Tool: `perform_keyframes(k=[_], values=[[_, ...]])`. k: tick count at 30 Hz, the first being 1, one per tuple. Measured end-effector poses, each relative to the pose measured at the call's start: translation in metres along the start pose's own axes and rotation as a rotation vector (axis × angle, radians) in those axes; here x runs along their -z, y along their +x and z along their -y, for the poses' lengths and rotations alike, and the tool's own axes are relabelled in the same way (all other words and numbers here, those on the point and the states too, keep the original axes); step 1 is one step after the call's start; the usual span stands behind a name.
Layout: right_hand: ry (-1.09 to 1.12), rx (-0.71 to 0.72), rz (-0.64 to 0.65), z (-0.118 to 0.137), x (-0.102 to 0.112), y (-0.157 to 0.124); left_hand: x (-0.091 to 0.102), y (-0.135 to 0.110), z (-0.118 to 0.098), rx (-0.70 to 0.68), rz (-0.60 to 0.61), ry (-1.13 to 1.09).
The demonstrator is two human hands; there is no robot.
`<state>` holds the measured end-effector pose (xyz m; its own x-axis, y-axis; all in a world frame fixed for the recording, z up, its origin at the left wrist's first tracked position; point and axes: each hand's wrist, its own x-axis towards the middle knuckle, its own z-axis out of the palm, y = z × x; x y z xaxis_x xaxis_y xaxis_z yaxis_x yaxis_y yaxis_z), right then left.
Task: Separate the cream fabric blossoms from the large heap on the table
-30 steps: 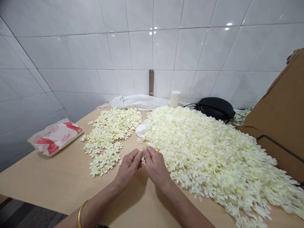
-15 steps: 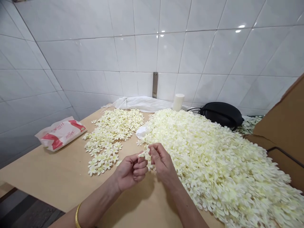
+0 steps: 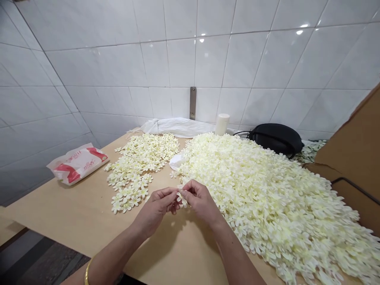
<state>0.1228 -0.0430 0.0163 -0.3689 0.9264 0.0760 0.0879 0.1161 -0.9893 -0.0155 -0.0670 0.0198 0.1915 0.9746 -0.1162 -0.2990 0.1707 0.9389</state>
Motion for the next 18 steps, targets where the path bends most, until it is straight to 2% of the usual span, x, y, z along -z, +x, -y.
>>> perform_keyframes(k=[2, 6, 11, 14, 18], values=[[0.03, -0.04, -0.003, -0.004, -0.003, 0.002, 0.004, -0.001, 0.002, 0.008, 0.005, 0.021], [0.114, -0.097, -0.034, -0.006, -0.007, 0.003, 0.009, 0.0, 0.006, 0.044, -0.058, -0.036], [0.194, -0.181, 0.103, 0.001, -0.002, 0.0, 0.015, 0.0, 0.005, 0.105, -0.035, -0.105], [0.161, -0.17, 0.161, 0.005, 0.001, -0.001, 0.018, -0.002, 0.003, 0.117, -0.038, -0.09], [0.076, -0.119, 0.151, 0.007, 0.0, -0.002, 0.016, -0.004, 0.002, 0.088, -0.063, 0.006]])
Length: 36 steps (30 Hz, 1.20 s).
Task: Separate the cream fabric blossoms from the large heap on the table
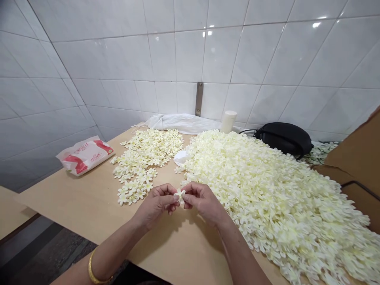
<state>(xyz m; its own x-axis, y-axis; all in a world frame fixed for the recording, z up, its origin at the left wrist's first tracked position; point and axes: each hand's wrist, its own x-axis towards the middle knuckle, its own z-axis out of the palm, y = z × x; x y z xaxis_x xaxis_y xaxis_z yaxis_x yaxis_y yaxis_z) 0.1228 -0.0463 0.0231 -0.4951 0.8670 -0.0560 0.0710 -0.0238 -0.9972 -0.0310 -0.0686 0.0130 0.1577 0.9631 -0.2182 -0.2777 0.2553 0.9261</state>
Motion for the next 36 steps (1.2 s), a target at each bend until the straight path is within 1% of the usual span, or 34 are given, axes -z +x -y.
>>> perform_keyframes(k=[2, 3, 6, 7, 9, 12, 14, 16, 17, 19, 22, 24, 25, 27, 29, 33, 36], values=[[-0.142, 0.044, -0.048, -0.003, -0.006, 0.0, -0.004, -0.001, 0.003, -0.048, -0.071, 0.095], [-0.263, 0.087, -0.103, -0.006, -0.01, -0.001, -0.007, -0.002, 0.006, -0.092, -0.121, 0.146], [-0.698, 0.301, -0.355, -0.018, -0.027, -0.001, -0.017, -0.003, 0.014, -0.226, -0.232, 0.213], [-0.823, 0.376, -0.437, -0.021, -0.032, -0.001, -0.02, -0.003, 0.015, -0.249, -0.244, 0.19], [-0.996, 0.49, -0.543, -0.027, -0.039, 0.0, -0.026, -0.003, 0.015, -0.251, -0.237, 0.106], [-1.089, 0.596, -0.641, -0.027, -0.037, 0.002, -0.031, -0.001, 0.008, -0.216, -0.198, -0.044], [-1.068, 0.673, -0.662, -0.025, -0.032, 0.003, -0.031, 0.0, 0.001, -0.153, -0.168, -0.148], [-1.047, 0.766, -0.635, -0.022, -0.028, 0.002, -0.03, 0.0, -0.004, -0.097, -0.147, -0.234], [-1.041, 0.811, -0.611, -0.021, -0.027, 0.002, -0.028, 0.0, -0.006, -0.089, -0.144, -0.26], [-1.025, 0.886, -0.567, -0.021, -0.028, 0.001, -0.025, 0.0, -0.008, -0.114, -0.154, -0.281], [-0.964, 0.942, -0.495, -0.019, -0.03, -0.001, -0.019, 0.001, -0.009, -0.179, -0.198, -0.287], [-0.857, 0.921, -0.473, -0.017, -0.029, -0.002, -0.015, 0.002, -0.008, -0.209, -0.204, -0.259], [-0.785, 0.881, -0.473, -0.015, -0.028, -0.003, -0.013, 0.002, -0.008, -0.221, -0.192, -0.228], [-0.635, 0.75, -0.481, -0.011, -0.025, -0.003, -0.01, 0.002, -0.007, -0.234, -0.151, -0.157], [-0.522, 0.615, -0.462, -0.008, -0.022, -0.002, -0.009, 0.0, -0.005, -0.238, -0.12, -0.121], [-0.365, 0.464, -0.358, -0.009, -0.018, 0.001, -0.009, -0.003, -0.003, -0.234, -0.094, -0.166], [-0.239, 0.367, -0.293, -0.013, -0.016, 0.001, -0.008, -0.004, -0.003, -0.194, -0.062, -0.233]])
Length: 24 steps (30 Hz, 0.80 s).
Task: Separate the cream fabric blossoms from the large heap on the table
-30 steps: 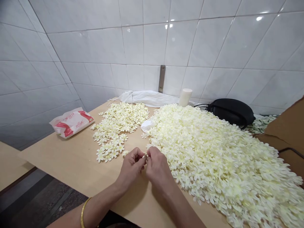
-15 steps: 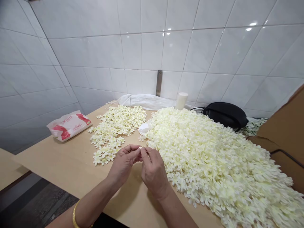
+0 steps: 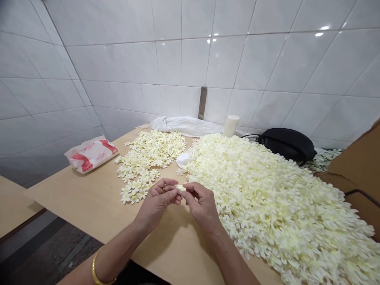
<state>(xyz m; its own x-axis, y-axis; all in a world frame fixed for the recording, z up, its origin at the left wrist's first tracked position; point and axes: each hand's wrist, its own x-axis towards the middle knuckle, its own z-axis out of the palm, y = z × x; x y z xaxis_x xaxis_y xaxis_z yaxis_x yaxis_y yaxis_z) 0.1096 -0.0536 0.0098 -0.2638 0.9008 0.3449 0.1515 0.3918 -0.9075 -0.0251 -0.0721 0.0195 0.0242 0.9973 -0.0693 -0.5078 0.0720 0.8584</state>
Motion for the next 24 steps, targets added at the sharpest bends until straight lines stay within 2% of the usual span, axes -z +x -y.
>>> perform_keyframes(k=[7, 10, 14, 16, 18, 22, 24], values=[[0.12, -0.172, 0.161, 0.004, 0.006, 0.0, 0.009, -0.001, 0.003, 0.253, 0.021, -0.054], [0.153, -0.189, 0.223, 0.008, 0.008, 0.0, 0.011, -0.003, 0.009, 0.341, 0.066, -0.075], [0.057, -0.146, 0.287, 0.004, 0.009, 0.001, 0.007, -0.004, 0.014, 0.351, 0.048, -0.051], [0.007, -0.12, 0.261, 0.0, 0.008, 0.0, 0.005, -0.003, 0.012, 0.329, 0.03, 0.016], [-0.074, -0.075, 0.187, 0.0, 0.008, 0.0, 0.006, -0.004, 0.004, 0.221, 0.002, 0.162], [-0.305, 0.012, 0.052, 0.005, 0.009, 0.0, 0.026, -0.006, -0.016, -0.29, -0.165, 0.661], [-0.397, 0.06, 0.017, 0.007, 0.007, -0.001, 0.041, -0.009, -0.021, -0.409, -0.219, 0.897]])
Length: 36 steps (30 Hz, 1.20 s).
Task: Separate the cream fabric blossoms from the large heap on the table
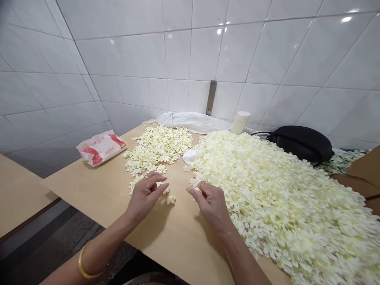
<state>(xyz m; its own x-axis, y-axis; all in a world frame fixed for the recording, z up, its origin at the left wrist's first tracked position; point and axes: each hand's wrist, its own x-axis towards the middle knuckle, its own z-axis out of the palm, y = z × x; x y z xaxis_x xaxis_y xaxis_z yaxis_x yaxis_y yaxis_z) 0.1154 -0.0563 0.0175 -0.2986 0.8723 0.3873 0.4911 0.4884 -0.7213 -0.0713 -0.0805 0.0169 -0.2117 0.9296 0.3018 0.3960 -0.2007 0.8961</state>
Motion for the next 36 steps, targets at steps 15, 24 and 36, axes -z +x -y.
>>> perform_keyframes(k=[15, 24, 36], values=[[-0.306, -0.04, 0.227, -0.008, -0.041, -0.009, -0.018, 0.001, 0.024, -0.178, 0.412, 0.206], [-0.341, -0.045, 0.061, -0.018, -0.038, -0.012, 0.029, 0.03, 0.022, -0.191, 0.024, 0.288], [-0.307, 0.248, -0.059, -0.011, -0.04, -0.014, 0.027, 0.028, 0.032, -0.412, 0.302, 0.855]])
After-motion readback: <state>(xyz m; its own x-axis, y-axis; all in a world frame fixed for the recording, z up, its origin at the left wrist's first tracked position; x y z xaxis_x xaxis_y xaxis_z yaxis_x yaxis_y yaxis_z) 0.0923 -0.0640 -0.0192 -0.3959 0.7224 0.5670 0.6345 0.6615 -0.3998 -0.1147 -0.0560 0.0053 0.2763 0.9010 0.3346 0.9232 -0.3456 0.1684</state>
